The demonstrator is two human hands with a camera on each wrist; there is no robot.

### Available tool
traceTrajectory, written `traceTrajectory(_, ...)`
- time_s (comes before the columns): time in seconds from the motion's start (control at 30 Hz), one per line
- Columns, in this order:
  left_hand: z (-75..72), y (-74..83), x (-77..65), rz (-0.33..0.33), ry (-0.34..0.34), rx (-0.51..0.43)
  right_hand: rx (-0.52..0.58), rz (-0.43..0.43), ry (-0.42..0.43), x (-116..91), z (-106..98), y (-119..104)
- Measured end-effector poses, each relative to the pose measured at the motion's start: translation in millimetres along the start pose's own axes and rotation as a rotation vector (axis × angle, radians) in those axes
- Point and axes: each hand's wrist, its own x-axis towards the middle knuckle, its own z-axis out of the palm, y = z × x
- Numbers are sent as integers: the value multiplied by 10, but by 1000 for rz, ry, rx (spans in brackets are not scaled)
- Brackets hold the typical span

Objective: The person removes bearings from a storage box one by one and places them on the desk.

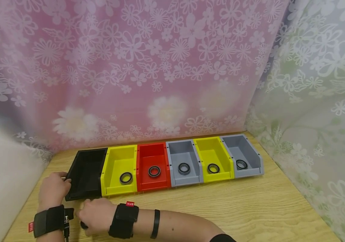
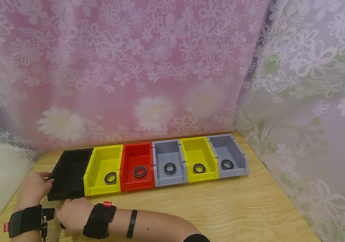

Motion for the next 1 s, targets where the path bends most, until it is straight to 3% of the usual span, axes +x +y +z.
traceTrajectory(0.23, 10, 5, 7, 0, 5, 5, 33, -22, 5, 9, 148, -30)
traceTrajectory(0.77, 9, 23, 10, -12, 8, 13, 99, -32, -18, 4, 184, -89)
traceTrajectory(1.0, 20, -1, 23, -12, -15, 13, 34, -23, 26, 31, 236, -127)
